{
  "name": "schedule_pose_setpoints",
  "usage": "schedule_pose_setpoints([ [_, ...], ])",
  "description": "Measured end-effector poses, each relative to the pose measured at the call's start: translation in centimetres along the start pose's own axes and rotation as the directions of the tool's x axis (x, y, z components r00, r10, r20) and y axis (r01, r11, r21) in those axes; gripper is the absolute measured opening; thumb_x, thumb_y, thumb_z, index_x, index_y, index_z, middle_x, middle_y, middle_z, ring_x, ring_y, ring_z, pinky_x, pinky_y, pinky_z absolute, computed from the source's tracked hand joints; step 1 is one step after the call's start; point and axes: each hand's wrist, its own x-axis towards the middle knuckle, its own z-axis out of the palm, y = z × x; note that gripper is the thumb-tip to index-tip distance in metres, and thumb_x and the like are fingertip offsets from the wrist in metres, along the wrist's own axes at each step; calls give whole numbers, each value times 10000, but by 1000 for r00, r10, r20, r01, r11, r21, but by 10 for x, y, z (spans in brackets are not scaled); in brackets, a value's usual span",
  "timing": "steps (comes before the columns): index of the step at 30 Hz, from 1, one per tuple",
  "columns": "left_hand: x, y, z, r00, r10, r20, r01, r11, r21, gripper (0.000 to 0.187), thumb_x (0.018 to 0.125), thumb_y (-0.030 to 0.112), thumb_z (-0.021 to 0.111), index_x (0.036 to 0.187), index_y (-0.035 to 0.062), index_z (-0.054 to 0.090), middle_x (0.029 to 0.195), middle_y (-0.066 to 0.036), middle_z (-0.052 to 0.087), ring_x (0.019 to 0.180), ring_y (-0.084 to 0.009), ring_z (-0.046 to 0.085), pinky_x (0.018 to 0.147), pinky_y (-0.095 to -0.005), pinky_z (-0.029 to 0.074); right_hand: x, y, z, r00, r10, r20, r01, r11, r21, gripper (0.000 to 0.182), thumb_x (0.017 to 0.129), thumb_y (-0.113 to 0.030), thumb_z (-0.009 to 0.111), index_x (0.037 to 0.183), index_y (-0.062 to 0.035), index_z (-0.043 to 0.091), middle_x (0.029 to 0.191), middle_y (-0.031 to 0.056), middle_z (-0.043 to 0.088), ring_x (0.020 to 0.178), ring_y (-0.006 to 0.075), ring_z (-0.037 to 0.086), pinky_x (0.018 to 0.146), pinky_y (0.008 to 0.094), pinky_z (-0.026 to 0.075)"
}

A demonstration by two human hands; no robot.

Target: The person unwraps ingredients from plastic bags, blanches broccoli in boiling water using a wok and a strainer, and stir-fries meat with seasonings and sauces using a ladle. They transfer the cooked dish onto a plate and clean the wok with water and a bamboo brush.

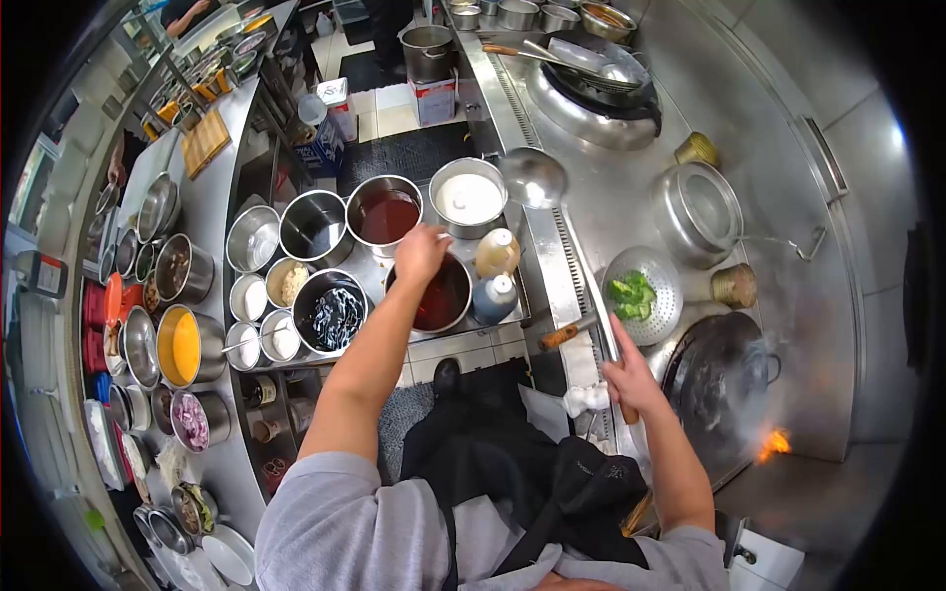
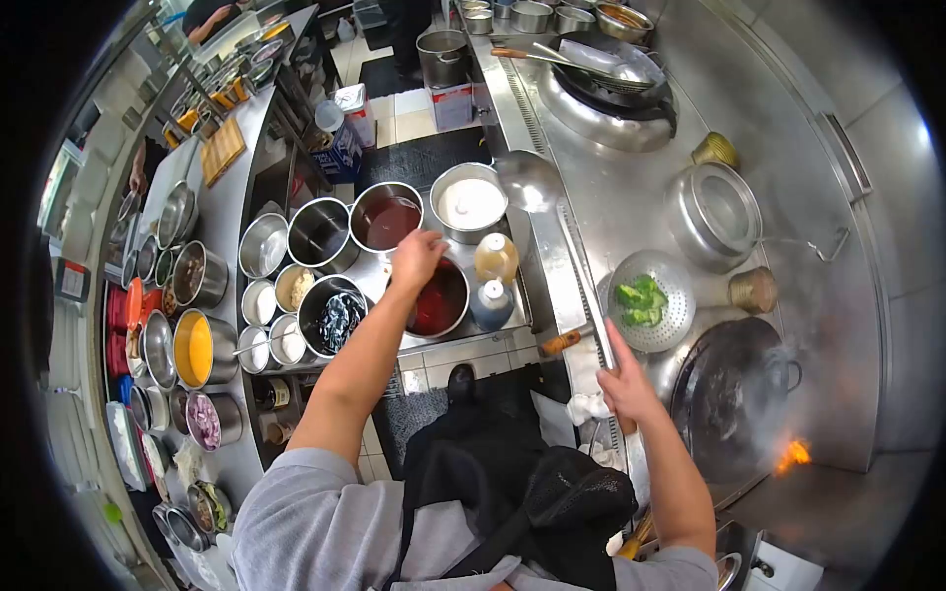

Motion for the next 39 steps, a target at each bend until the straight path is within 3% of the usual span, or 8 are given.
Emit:
schedule_pose_setpoints([
  [3,20,-2,27,998,57,-2,-57,995,83,258,784,329,748,949,131,751,920,-93,676,874,-306,668,762,-426,543,57,-31,19,995,-66,71,87,936,-340,824,873,-15,518,1566,-268,152,630,99,561,452,205,533,457,360,448],
  [5,30,-3,35,977,211,23,-211,958,192,265,763,306,758,943,111,743,878,-76,660,847,-283,665,699,-424,543,86,-41,32,922,-370,112,300,503,-811,818,866,-20,528,1554,-288,174,733,270,631,598,421,616,599,509,491],
  [6,34,-3,40,977,208,38,-212,956,201,218,755,288,756,860,99,731,857,-78,665,829,-286,666,681,-429,545,92,-45,37,968,-241,69,185,501,-845,828,857,-19,510,1550,-300,155,814,355,612,757,537,592,737,590,460],
  [26,55,-16,51,963,269,14,-268,956,121,214,783,279,716,729,76,679,775,-87,664,755,-274,681,636,-448,503,80,-120,68,980,176,97,21,391,-920,902,817,0,479,1561,-242,30,729,326,612,712,508,609,769,578,455],
  [29,53,-15,50,965,262,-14,-259,961,100,211,782,279,717,726,79,678,771,-85,662,755,-274,681,640,-451,506,85,-131,52,979,127,161,84,466,-881,881,845,-15,503,1566,-265,62,661,211,600,561,376,602,607,498,496],
  [30,53,-15,48,971,239,15,-239,966,93,201,787,279,715,750,83,691,788,-90,669,764,-286,681,655,-449,513,89,-142,47,948,271,167,-126,801,-585,872,862,-13,510,1567,-290,78,651,134,559,505,276,548,524,419,465],
  [32,51,-13,39,984,140,108,-147,987,58,184,796,280,711,808,96,715,833,-96,687,792,-305,682,692,-444,525,87,-142,48,887,361,287,-417,894,163,880,891,-6,565,1565,-339,106,641,9,460,422,68,405,371,242,361],
  [39,-15,-7,-24,986,42,160,18,935,-353,209,875,257,667,979,82,715,919,-114,710,820,-309,680,728,-390,533,83,-93,59,891,63,450,-306,815,492,875,912,-88,604,1567,-328,74,665,19,431,425,81,401,380,248,378],
])
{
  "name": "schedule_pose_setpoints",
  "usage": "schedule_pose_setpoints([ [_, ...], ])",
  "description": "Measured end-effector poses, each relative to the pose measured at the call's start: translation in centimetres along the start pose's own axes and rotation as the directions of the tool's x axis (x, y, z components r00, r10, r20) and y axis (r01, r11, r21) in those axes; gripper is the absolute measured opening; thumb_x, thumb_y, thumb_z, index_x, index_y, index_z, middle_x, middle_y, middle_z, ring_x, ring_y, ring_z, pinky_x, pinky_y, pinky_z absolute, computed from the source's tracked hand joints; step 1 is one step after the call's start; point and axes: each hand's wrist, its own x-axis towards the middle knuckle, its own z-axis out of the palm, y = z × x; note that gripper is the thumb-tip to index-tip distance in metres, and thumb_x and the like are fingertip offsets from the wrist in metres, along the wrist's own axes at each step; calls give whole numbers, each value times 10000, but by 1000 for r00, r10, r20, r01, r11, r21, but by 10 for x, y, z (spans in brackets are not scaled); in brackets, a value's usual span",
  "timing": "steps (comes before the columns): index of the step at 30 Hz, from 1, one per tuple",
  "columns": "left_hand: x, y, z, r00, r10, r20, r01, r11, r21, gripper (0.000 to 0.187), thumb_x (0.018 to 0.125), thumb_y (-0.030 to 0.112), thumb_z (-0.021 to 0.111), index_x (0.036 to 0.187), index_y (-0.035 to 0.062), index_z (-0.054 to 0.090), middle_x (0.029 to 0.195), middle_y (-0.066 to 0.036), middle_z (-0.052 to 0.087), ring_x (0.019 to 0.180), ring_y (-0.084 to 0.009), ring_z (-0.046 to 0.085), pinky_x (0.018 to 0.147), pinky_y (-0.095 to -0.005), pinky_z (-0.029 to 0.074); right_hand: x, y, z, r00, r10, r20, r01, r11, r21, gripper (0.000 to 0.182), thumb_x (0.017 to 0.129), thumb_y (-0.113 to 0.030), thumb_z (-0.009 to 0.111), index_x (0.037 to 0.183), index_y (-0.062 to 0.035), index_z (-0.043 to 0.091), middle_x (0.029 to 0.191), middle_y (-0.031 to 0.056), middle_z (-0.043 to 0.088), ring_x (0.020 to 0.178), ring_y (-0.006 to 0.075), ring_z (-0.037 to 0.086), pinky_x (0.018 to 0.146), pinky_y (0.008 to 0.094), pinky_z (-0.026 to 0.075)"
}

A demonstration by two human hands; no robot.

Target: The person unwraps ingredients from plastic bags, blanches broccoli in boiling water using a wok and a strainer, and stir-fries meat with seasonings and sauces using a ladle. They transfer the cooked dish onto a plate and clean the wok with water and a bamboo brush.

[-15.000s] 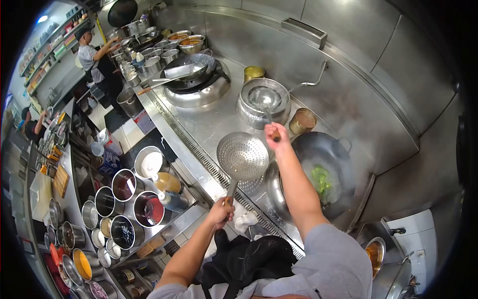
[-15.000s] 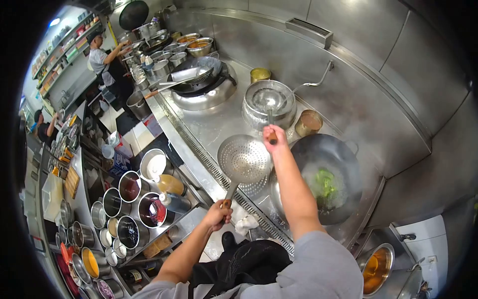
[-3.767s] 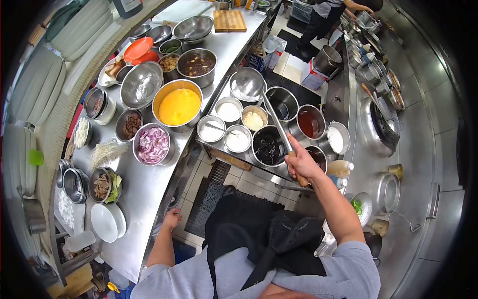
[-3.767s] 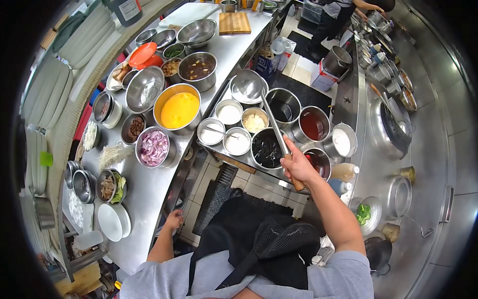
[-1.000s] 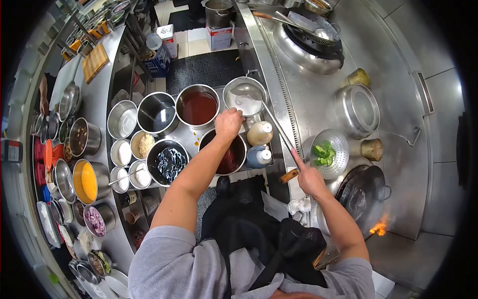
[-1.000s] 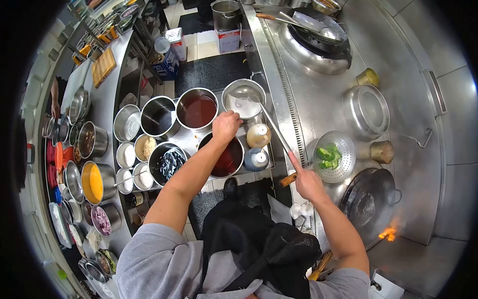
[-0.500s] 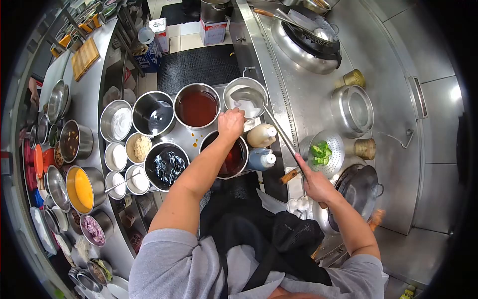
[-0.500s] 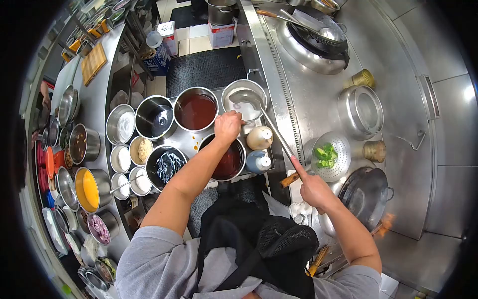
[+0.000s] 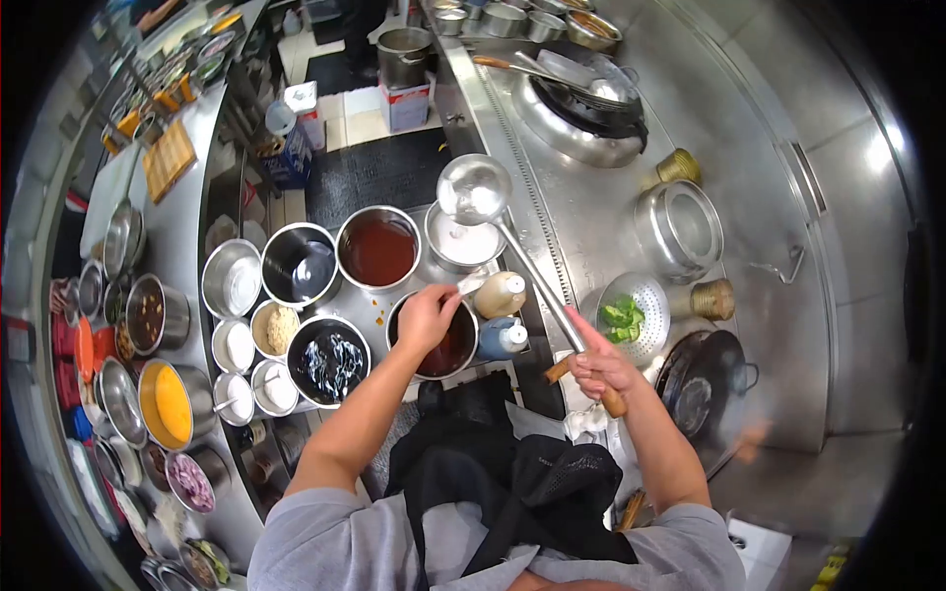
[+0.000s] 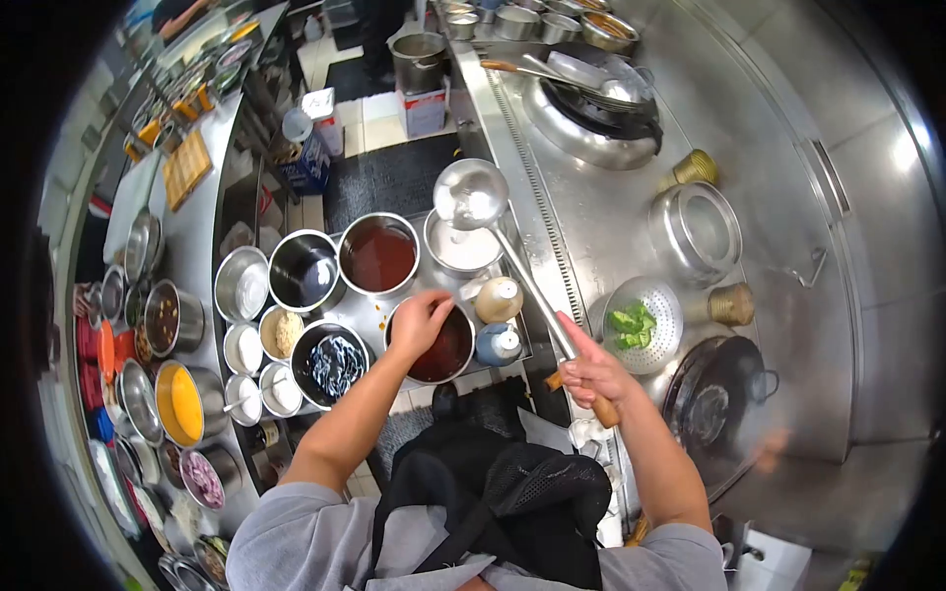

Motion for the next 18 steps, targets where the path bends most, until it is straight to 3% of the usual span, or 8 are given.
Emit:
schedule_pose_setpoints([
  [3,-30,-1,-10,998,1,69,5,996,-88,197,881,210,669,1001,59,711,921,-130,711,809,-281,691,736,-363,539,4,14,-1,997,-78,21,80,989,-120,892,904,-77,598,1570,-310,52,670,23,430,438,91,430,404,262,423],
  [6,-45,9,-14,986,-2,166,26,989,-143,182,879,163,672,1011,42,709,908,-135,711,792,-247,695,734,-340,539,1,24,-3,991,-136,-11,133,982,-138,891,905,-81,606,1568,-322,61,668,17,426,431,86,415,389,251,386],
  [9,-50,37,-12,973,37,226,-10,993,-120,170,875,132,674,1010,36,710,896,-133,710,774,-221,690,730,-325,537,-22,39,-15,978,-207,17,207,977,-42,878,913,-81,588,1568,-320,55,693,23,439,443,85,425,403,258,408],
  [12,-58,48,7,957,181,225,-165,982,-89,163,876,105,668,1015,31,712,883,-127,709,749,-196,672,722,-310,529,-76,59,-24,953,-302,2,300,950,86,841,941,-68,539,1569,-313,37,715,31,440,442,74,422,400,254,408],
  [14,-71,68,12,940,170,295,-139,982,-126,171,884,90,664,1034,21,706,897,-108,711,776,-158,657,745,-292,516,-131,85,-31,915,-400,55,355,861,365,825,950,-58,527,1569,-307,41,721,39,422,424,64,405,372,242,382],
  [18,-105,65,30,890,227,396,-137,961,-241,201,907,89,654,1078,-13,681,932,-67,700,823,-116,624,776,-262,493,-263,154,-18,828,-535,-169,555,738,384,814,951,-44,519,1573,-280,50,715,46,414,407,51,375,353,226,335],
])
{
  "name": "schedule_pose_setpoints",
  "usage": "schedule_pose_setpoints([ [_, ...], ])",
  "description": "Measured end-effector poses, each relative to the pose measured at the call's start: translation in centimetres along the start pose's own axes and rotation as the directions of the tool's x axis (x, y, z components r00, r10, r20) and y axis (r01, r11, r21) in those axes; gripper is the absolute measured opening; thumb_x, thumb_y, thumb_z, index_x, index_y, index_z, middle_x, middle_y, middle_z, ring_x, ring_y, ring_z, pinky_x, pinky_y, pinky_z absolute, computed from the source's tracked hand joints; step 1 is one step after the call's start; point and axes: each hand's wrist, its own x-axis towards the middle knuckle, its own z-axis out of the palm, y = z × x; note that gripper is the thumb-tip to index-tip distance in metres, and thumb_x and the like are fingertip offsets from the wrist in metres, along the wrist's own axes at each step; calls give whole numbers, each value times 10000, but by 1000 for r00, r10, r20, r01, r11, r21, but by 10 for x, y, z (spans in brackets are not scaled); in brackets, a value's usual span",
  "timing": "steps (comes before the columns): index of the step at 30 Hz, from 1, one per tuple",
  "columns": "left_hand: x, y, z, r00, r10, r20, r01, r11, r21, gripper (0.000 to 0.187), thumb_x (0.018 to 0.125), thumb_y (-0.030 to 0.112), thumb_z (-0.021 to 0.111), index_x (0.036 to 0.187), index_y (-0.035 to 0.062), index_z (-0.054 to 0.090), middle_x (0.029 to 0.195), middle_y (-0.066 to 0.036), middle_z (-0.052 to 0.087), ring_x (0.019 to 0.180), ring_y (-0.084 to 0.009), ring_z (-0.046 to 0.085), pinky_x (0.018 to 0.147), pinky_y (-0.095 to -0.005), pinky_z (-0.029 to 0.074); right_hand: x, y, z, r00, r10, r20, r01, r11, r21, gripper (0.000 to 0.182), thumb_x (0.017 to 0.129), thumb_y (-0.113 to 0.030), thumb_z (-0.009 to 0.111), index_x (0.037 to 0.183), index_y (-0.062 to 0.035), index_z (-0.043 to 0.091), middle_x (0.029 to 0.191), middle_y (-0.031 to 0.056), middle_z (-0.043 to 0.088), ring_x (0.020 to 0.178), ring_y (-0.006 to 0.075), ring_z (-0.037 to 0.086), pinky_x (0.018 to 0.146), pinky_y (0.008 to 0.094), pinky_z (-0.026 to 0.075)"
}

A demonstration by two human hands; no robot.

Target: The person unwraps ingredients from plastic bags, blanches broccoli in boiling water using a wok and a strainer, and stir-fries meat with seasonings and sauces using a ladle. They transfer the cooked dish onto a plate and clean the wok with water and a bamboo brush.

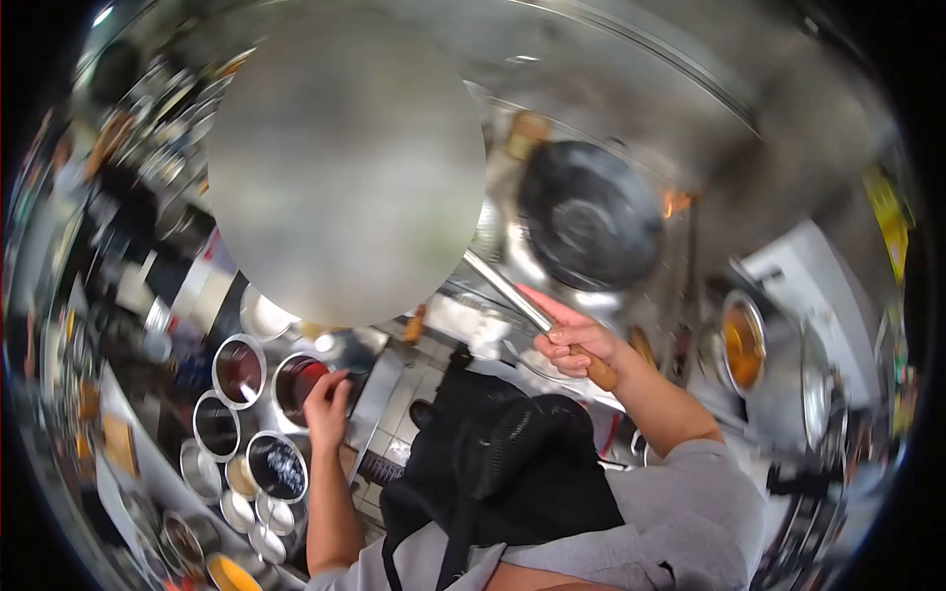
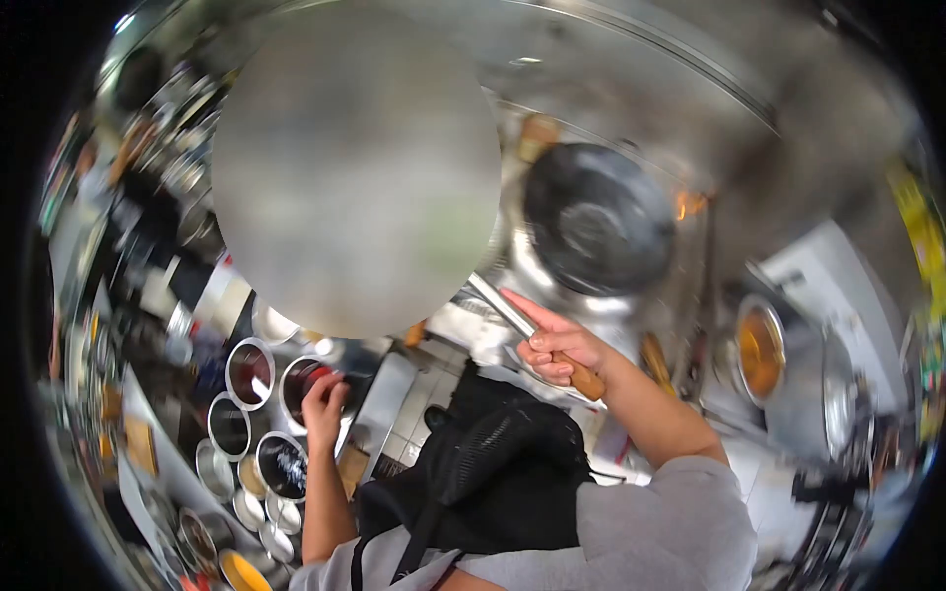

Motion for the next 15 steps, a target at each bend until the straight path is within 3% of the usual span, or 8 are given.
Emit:
schedule_pose_setpoints([
  [2,-19,12,20,994,-98,55,104,989,-110,210,923,92,640,1100,-19,662,895,-50,676,788,-105,607,715,-243,483,-68,-10,9,972,-87,-217,57,989,-140,854,912,-81,597,1572,-301,100,695,28,408,423,51,372,373,212,327],
  [6,-39,31,76,985,-97,145,119,982,-148,220,903,70,644,1108,-10,650,867,-41,662,711,-84,570,627,-226,462,-141,-21,-19,853,-248,-459,5,884,-467,857,878,-35,554,1573,-290,121,710,53,484,446,101,431,426,264,402],
  [7,-41,41,93,981,-96,170,118,985,-126,221,895,62,648,1106,-1,653,867,-46,664,705,-87,572,627,-232,471,-151,-24,-25,735,-303,-606,-289,669,-685,861,868,-37,548,1572,-280,115,769,119,552,510,167,517,505,320,464],
  [8,-40,48,110,975,-74,209,99,989,-113,228,892,52,649,1116,10,653,865,-41,663,710,-88,573,631,-235,478,-159,-26,-32,594,-419,-687,-582,366,-726,866,858,-39,542,1571,-270,108,827,184,621,574,234,604,583,377,526],
  [9,-39,55,125,968,-43,246,73,991,-113,233,892,45,649,1122,10,651,872,-41,663,719,-91,579,647,-240,486,-167,-24,-55,595,-425,-682,-574,369,-731,866,858,-39,542,1571,-270,108,827,184,621,574,234,604,583,377,526],
  [11,-36,75,153,958,3,287,32,993,-115,239,891,38,649,1129,10,650,878,-41,664,728,-94,585,663,-246,495,-180,-15,-123,592,-555,-585,-764,-156,-626,875,844,-50,535,1567,-262,90,1012,306,646,845,375,674,807,455,524],
  [14,-34,98,181,937,98,336,-80,995,-67,253,886,25,649,1140,15,650,904,-55,670,764,-110,609,701,-259,509,-195,-12,-161,609,-537,-584,-709,-38,-704,874,856,-97,542,1563,-290,66,1118,319,623,1018,482,604,932,475,469],
  [15,-35,106,183,930,131,344,-125,991,-39,255,884,23,648,1139,16,651,914,-62,673,780,-118,617,716,-263,512,-200,-6,-189,656,-546,-521,-648,-55,-760,889,865,-53,534,1565,-308,50,967,263,658,800,389,665,754,452,537],
])
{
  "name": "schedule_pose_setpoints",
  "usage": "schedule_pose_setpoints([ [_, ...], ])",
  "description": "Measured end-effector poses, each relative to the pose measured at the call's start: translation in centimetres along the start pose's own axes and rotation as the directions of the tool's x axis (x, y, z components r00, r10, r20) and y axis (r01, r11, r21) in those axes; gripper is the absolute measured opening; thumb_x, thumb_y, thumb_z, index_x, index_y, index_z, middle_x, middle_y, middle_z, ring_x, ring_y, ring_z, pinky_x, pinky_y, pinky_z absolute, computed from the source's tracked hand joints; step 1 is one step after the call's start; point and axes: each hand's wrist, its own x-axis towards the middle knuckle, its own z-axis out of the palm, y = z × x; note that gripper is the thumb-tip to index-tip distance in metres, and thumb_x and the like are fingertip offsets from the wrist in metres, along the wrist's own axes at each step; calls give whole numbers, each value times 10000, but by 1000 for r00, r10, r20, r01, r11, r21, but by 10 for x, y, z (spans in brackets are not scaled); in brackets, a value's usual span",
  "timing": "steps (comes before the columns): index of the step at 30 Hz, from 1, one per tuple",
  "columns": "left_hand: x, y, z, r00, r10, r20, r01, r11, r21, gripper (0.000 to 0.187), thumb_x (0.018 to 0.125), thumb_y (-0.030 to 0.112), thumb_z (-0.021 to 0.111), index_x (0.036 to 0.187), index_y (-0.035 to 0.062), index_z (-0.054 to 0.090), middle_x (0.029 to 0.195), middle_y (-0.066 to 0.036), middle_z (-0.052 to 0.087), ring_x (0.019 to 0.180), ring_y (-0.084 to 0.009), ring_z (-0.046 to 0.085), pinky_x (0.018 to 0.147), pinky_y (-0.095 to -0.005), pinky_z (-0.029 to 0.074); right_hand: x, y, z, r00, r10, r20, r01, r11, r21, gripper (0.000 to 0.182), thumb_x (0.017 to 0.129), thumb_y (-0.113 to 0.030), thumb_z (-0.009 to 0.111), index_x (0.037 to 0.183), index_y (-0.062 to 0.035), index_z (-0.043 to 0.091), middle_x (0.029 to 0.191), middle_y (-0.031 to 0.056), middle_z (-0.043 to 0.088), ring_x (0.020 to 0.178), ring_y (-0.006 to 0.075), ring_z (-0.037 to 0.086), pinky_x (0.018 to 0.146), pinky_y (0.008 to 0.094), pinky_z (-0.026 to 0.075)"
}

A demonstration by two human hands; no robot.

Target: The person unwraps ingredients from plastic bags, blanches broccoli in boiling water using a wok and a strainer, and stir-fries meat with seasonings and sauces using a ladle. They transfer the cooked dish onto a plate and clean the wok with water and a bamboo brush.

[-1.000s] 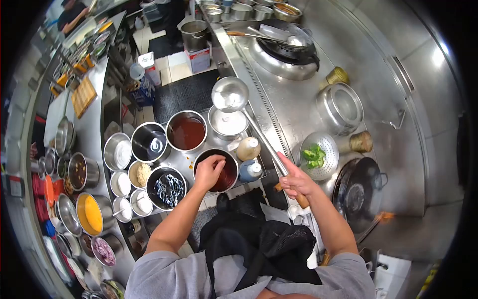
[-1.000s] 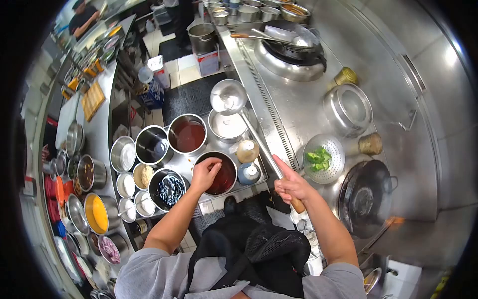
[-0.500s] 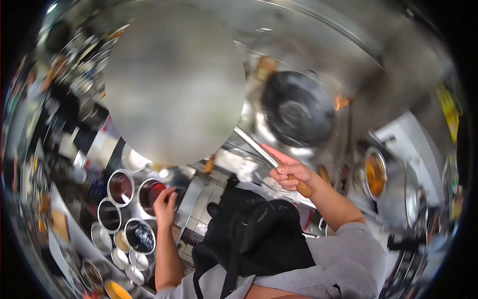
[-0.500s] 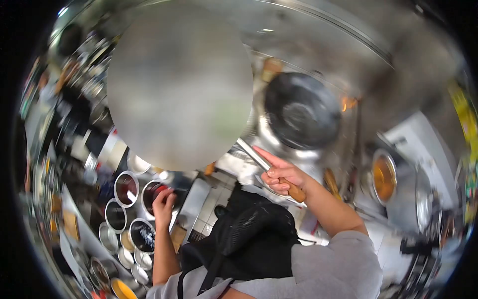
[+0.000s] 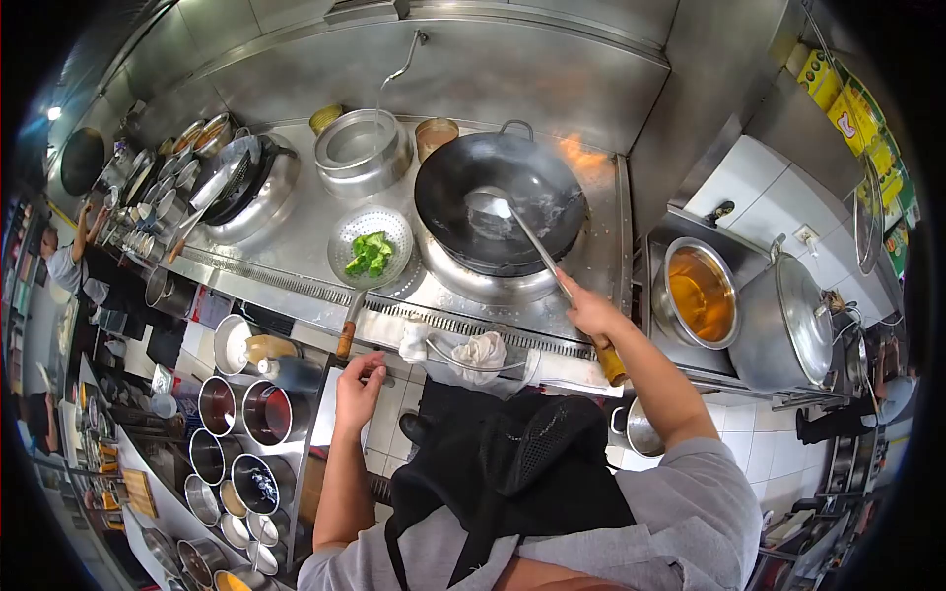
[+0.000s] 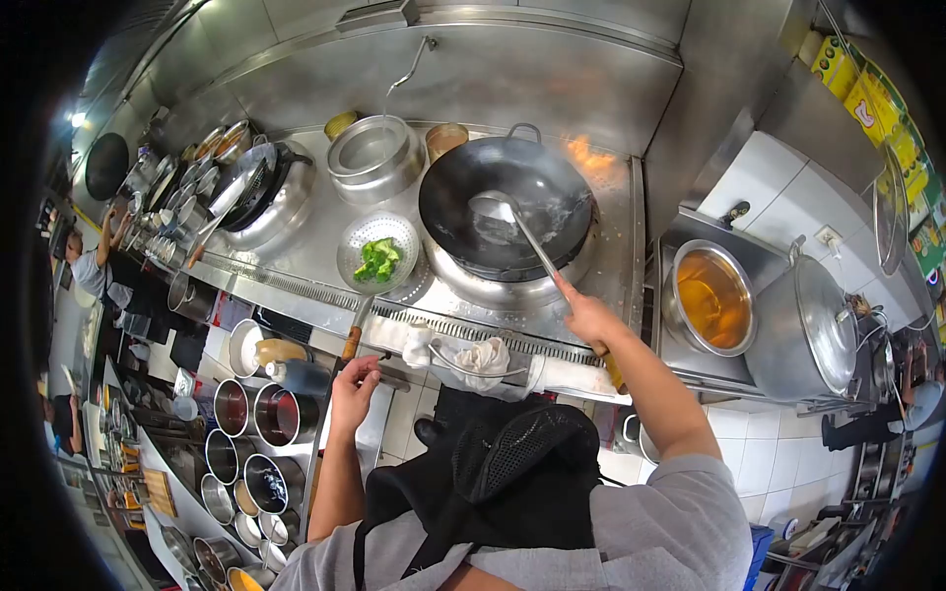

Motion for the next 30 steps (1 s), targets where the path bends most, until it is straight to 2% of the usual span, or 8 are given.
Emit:
schedule_pose_setpoints([
  [4,-9,4,-3,999,35,-24,-33,996,78,263,877,16,645,1140,28,657,940,-74,678,805,-137,631,729,-276,519,-32,3,13,973,102,206,-218,698,682,909,867,57,506,1563,-360,95,727,61,528,468,119,479,402,293,427],
  [16,-3,-62,-67,964,-85,-253,150,956,252,257,844,65,665,1100,35,674,983,-113,677,814,-194,647,759,-315,523,-29,-14,53,983,140,-118,-60,857,512,851,885,-47,515,1571,-279,68,701,147,588,479,236,545,428,396,436],
  [18,8,-74,-70,965,-75,-249,143,954,264,261,840,67,666,1100,35,673,987,-113,676,808,-194,646,760,-319,524,-29,-13,3,964,164,208,-235,162,958,842,881,-32,531,1571,-273,112,634,73,530,483,194,530,412,377,412],
  [19,13,-80,-70,967,-66,-245,136,950,282,265,836,69,667,1100,35,672,990,-112,676,802,-194,644,761,-323,525,-23,-11,5,962,173,213,-240,160,957,842,881,-32,531,1571,-273,112,634,73,530,483,194,530,412,377,412],
  [24,42,-91,-66,981,-125,-148,159,955,251,309,824,146,697,1117,53,671,1009,-139,656,843,-227,651,789,-338,523,-15,-31,61,958,272,-88,-213,884,416,855,872,-25,551,1567,-294,134,657,46,511,504,169,538,408,352,407],
  [27,63,-96,-64,965,-183,-189,245,889,387,322,830,206,694,1116,59,676,1035,-170,643,904,-271,647,832,-368,514,-23,-29,46,977,110,-182,-83,985,151,843,874,-28,544,1572,-240,123,771,139,598,585,255,598,513,394,490],
  [29,80,-128,-63,969,-188,-161,239,880,411,397,828,257,682,1160,40,648,1087,-208,637,986,-340,629,898,-417,494,-24,-32,-2,968,166,189,-243,431,869,832,874,-17,534,1571,-173,107,893,251,644,697,371,629,691,441,520],
  [30,87,-141,-60,971,-174,-164,231,864,447,433,822,259,680,1183,27,628,1115,-224,632,1024,-365,616,921,-431,485,-6,-7,7,974,112,195,-220,289,932,845,876,-68,536,1571,-232,84,721,198,614,583,233,614,502,412,486],
])
